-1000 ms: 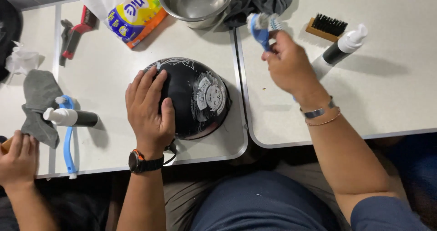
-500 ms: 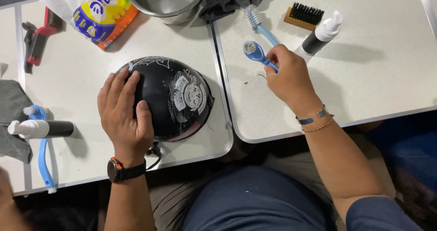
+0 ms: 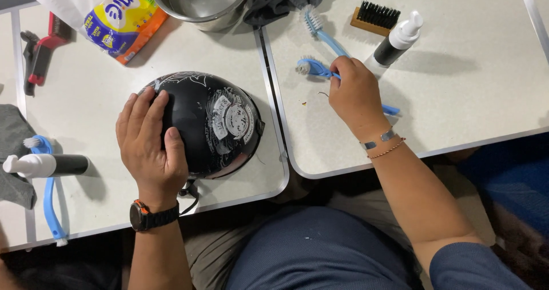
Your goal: The person is cleaning a black helmet by applying foam and scrubbing the top surface with a toothbrush, then wiping it with a grey cloth.
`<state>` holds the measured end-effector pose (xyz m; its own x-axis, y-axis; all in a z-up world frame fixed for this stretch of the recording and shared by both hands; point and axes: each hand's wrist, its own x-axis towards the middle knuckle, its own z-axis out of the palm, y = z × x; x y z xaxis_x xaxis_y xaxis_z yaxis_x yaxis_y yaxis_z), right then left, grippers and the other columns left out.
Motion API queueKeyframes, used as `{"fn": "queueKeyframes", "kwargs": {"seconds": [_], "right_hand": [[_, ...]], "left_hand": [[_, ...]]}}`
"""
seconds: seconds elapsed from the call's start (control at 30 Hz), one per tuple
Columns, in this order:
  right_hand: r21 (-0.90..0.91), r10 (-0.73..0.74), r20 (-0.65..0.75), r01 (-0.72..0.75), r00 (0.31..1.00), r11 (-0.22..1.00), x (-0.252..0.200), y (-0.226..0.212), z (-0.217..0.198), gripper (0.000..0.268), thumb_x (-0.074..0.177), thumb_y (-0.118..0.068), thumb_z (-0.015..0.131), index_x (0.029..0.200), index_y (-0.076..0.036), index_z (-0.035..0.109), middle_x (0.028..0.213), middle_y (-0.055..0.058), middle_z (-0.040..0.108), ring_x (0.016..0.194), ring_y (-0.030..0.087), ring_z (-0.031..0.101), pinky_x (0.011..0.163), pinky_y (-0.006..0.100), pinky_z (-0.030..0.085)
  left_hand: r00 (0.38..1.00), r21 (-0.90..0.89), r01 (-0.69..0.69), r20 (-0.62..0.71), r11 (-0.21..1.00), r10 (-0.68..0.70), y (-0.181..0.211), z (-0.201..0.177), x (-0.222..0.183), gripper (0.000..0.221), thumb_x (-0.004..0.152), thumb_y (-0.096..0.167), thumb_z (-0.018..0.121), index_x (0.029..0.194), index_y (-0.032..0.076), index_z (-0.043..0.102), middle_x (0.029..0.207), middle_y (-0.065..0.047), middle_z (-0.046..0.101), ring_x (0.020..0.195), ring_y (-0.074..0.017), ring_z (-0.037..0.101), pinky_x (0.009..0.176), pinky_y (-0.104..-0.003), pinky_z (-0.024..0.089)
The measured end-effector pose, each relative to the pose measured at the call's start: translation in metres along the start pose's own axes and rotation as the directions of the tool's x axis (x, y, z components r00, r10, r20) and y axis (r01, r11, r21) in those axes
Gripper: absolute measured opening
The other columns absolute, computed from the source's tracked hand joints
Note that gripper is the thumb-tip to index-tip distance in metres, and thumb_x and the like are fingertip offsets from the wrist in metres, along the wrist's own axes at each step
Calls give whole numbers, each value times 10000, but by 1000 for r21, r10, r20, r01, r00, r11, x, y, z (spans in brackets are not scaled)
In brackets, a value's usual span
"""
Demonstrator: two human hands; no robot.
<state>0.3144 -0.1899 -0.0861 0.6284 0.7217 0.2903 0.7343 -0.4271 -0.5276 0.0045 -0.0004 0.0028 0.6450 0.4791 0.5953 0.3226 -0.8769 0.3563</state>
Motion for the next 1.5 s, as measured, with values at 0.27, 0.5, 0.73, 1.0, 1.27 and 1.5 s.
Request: {"fn": "queueKeyframes", "kwargs": {"seconds": [0.27, 0.5, 0.73, 1.0, 1.27, 1.5], "right_hand": [[-171, -38, 32, 43, 999, 984, 20, -3, -9, 91, 936, -78, 653, 946, -37, 733, 841, 110, 669, 719, 311, 616, 538, 434, 474], [-227, -65, 85, 83, 994, 970, 67, 27, 5, 197, 931, -91, 710, 1096, 16, 712, 924, 163, 651, 867, 366, 607, 669, 466, 495], [96, -212, -182, 231, 960, 968, 79, -1, -27, 241, 959, 16, 620, 1177, 79, 701, 1067, 203, 704, 966, 361, 644, 833, 464, 513], [857, 141, 392, -417, 909, 303, 20, -83, -71, 226, 1062, -40, 484, 1216, 9, 642, 817, 56, 591, 642, 154, 568, 563, 223, 466], [877, 68, 469, -473, 881, 80, -31, -92, -29, 211, 1027, -7, 504, 1198, 27, 623, 733, 145, 576, 552, 208, 603, 485, 283, 493], [867, 13, 485, -483, 874, 127, -48, -98, -17, 167, 993, 36, 531, 1133, 46, 621, 746, 176, 650, 557, 202, 648, 494, 280, 540]], "left_hand": [[1000, 5, 16, -3, 1000, -16, 1, -1, 0, 468, 1008, 186, 439, 1379, -28, 627, 1442, -252, 590, 1395, -467, 495, 1188, -571, 352], [1000, -5, 7, -5, 1000, -7, 1, 0, 0, 463, 1028, 211, 435, 1387, -15, 622, 1450, -239, 588, 1398, -462, 494, 1191, -571, 350], [999, -16, 37, -3, 999, -37, -1, 0, -2, 468, 1003, 208, 454, 1399, 18, 615, 1459, -204, 584, 1408, -442, 477, 1194, -570, 351], [998, -5, 55, -1, 998, -55, -1, 1, -1, 469, 993, 212, 465, 1402, 41, 618, 1463, -186, 586, 1413, -419, 478, 1194, -561, 346], [995, -47, 79, -52, 996, -81, -10, 10, -5, 509, 1017, 341, 444, 1401, 82, 655, 1417, -190, 597, 1382, -431, 468, 1171, -521, 250], [995, -46, 82, -46, 996, -84, -10, 10, -6, 518, 1030, 362, 424, 1412, 90, 642, 1427, -183, 589, 1398, -421, 457, 1175, -520, 246]]}}
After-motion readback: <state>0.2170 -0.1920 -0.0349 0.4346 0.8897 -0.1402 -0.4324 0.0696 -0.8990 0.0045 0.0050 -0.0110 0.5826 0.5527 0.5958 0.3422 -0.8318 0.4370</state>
